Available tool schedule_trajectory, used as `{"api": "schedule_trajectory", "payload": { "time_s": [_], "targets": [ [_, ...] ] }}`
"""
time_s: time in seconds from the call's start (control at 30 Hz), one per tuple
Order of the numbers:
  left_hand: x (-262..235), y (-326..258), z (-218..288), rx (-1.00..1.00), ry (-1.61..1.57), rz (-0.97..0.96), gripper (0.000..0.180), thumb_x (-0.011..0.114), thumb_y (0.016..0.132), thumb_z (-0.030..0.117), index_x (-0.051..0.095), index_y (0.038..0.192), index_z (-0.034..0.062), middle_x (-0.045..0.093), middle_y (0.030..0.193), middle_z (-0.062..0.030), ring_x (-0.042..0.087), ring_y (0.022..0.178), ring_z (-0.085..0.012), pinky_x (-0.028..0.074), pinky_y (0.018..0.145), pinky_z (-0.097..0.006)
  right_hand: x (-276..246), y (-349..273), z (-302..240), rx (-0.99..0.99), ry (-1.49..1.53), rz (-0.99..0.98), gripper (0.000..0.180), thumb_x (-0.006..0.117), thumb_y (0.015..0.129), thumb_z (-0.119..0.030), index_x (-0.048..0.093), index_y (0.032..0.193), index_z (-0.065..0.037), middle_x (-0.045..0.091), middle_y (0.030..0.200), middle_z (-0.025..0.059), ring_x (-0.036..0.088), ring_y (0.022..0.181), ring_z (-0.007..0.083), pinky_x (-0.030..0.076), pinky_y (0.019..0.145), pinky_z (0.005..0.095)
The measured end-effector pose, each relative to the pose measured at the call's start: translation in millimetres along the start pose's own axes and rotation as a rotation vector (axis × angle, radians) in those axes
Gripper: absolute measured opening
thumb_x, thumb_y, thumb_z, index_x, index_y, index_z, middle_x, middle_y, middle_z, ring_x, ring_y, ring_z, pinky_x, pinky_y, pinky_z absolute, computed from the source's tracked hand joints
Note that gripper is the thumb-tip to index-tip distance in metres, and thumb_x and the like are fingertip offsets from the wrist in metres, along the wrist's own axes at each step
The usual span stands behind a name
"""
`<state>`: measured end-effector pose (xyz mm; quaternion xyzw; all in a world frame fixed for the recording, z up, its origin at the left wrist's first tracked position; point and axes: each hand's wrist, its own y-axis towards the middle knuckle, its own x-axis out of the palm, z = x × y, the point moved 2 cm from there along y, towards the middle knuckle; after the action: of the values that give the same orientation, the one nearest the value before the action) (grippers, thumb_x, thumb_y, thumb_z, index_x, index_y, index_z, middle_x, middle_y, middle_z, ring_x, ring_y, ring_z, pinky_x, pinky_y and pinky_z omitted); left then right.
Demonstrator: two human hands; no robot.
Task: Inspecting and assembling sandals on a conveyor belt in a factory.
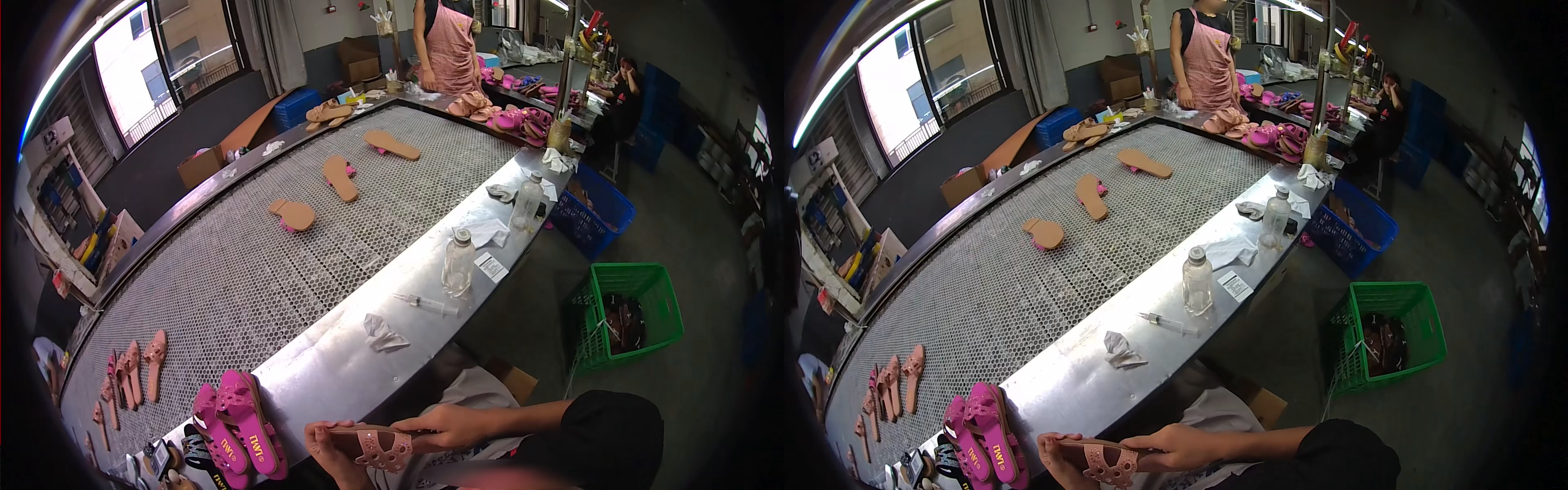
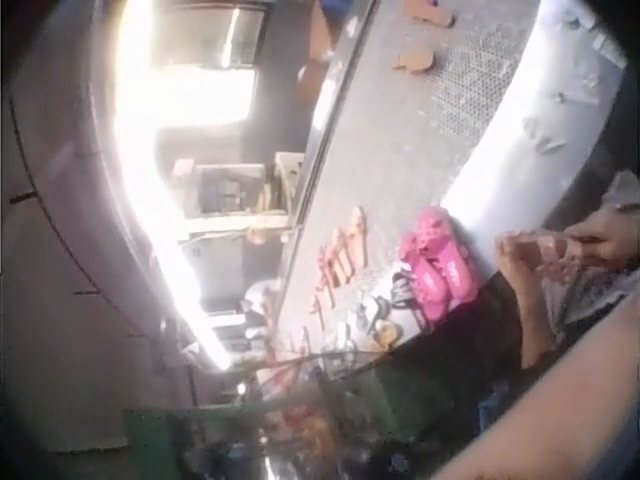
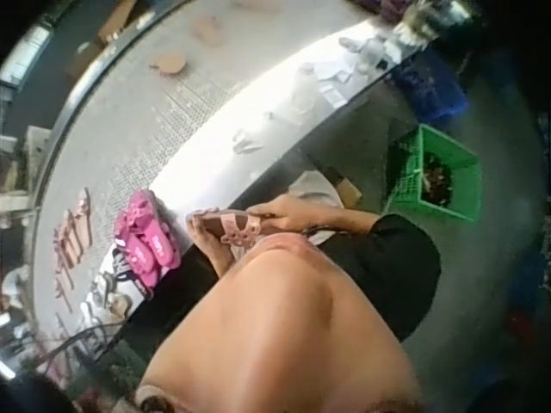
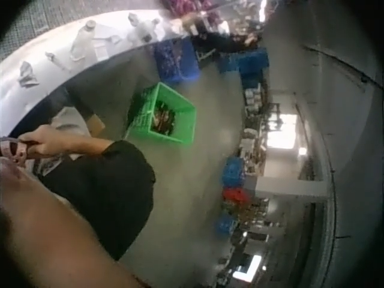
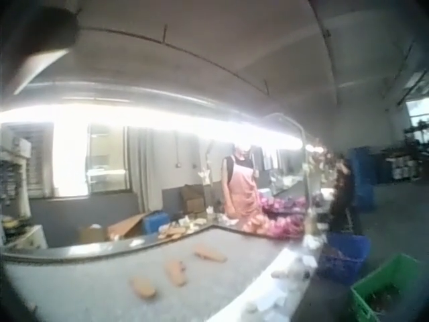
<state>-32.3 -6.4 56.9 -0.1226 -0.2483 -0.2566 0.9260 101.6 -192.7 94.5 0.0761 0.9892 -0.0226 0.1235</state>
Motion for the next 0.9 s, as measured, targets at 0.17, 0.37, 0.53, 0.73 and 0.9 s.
{"api": "schedule_trajectory", "payload": {
  "time_s": [0.17,0.37,0.53,0.73,0.9],
  "targets": [
    [-3.0,-1.0,-6.7,0.009,0.017,0.006,0.040,0.064,0.098,0.043,0.052,0.103,0.0048,0.067,0.090,-0.0164,0.068,0.081,-0.0250,0.059,0.076,-0.040,-1.1,6.1,-9.0,0.134,0.067,-0.062,0.050,0.060,0.100,-0.031,0.049,0.142,-0.007,0.071,0.113,0.0203,0.070,0.103,0.0310,0.052,0.087,0.0368],
    [5.1,-21.9,-52.1,-0.274,-0.095,-0.170,0.057,0.074,0.091,0.041,0.054,0.124,-0.0014,0.068,0.115,-0.0229,0.068,0.105,-0.0304,0.056,0.094,-0.042,-31.5,11.2,-46.5,0.271,0.070,-0.137,0.055,0.065,0.094,-0.026,0.047,0.142,-0.006,0.068,0.119,0.0161,0.066,0.111,0.0252,0.050,0.092,0.0360],
    [23.0,-41.3,-47.9,-0.432,-0.294,-0.173,0.054,0.072,0.093,0.035,0.053,0.127,-0.0036,0.065,0.124,-0.0208,0.064,0.114,-0.0323,0.052,0.102,-0.046,-22.8,3.0,14.7,0.302,0.266,-0.112,0.047,0.057,0.098,-0.027,0.049,0.139,-0.005,0.066,0.123,0.0162,0.063,0.117,0.0244,0.047,0.097,0.0357],
    [18.9,-60.1,-58.3,-0.492,-0.163,-0.071,0.051,0.065,0.098,0.034,0.054,0.129,-0.0050,0.066,0.122,-0.0189,0.065,0.113,-0.0273,0.052,0.101,-0.040,-8.0,-10.7,57.9,0.335,0.151,-0.131,0.030,0.053,0.101,-0.022,0.057,0.125,-0.005,0.065,0.117,0.0130,0.061,0.113,0.0209,0.046,0.096,0.0345],
    [24.7,-40.9,-80.6,-0.483,0.035,-0.081,0.038,0.057,0.102,0.028,0.063,0.125,-0.0021,0.068,0.118,-0.0127,0.066,0.109,-0.0225,0.052,0.098,-0.036,-23.4,-8.2,95.8,0.344,0.155,-0.031,0.022,0.058,0.100,-0.018,0.061,0.118,-0.006,0.065,0.115,0.0076,0.059,0.108,0.0164,0.049,0.095,0.0354]
  ]
}}
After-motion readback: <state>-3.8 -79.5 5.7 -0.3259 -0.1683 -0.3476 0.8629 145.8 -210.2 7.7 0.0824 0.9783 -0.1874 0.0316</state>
